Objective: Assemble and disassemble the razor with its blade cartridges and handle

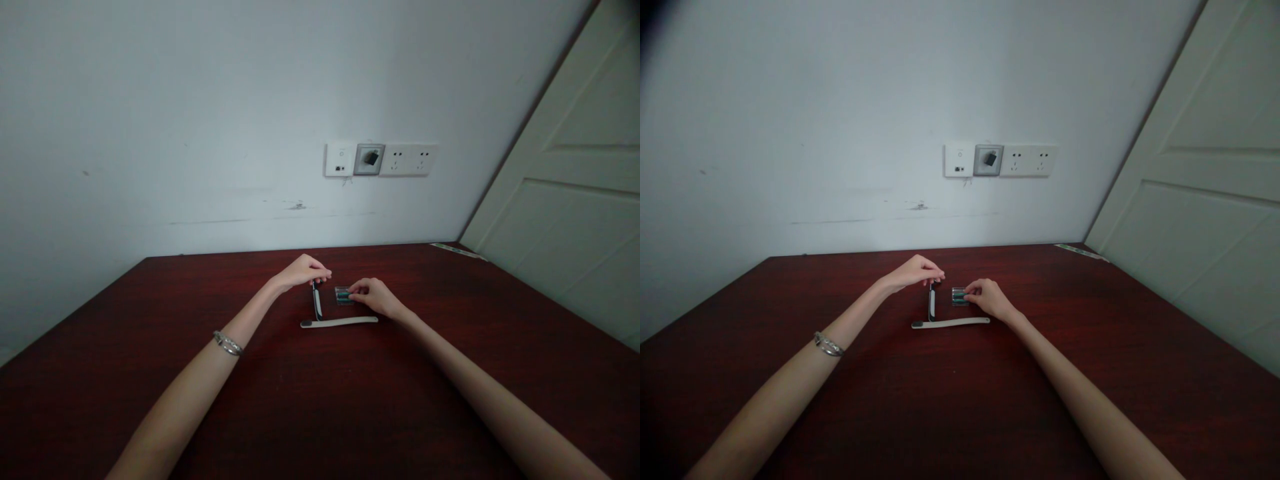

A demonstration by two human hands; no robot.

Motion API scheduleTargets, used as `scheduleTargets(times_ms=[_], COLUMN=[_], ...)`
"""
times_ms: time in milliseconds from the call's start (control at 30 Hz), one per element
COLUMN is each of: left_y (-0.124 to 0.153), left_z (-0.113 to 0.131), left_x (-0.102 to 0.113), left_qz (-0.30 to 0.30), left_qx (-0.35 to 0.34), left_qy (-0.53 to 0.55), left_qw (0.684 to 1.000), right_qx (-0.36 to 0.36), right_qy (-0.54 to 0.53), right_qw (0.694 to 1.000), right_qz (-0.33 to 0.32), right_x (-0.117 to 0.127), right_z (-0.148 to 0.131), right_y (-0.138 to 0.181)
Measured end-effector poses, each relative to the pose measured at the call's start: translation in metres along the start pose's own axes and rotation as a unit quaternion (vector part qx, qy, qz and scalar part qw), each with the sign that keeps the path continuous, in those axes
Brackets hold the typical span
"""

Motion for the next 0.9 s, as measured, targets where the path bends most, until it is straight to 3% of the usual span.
scheduleTargets(times_ms=[900], left_y=[-0.0014], left_z=[-0.0033], left_x=[-0.0006], left_qz=[-0.012], left_qx=[-0.01], left_qy=[-0.008], left_qw=[1.0], right_qx=[0.007], right_qy=[-0.007], right_qw=[1.0], right_qz=[-0.019], right_x=[0.0006], right_z=[0.0001], right_y=[-0.0002])
Point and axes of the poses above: each hand's wrist, its own y-axis away from the middle knuckle, its own x-axis out of the back of the hand, z = x × y, the point moved 1 cm from there along -y, towards the middle knuckle, and after that the axes turned 8 degrees about x, right-handed, at the moved point
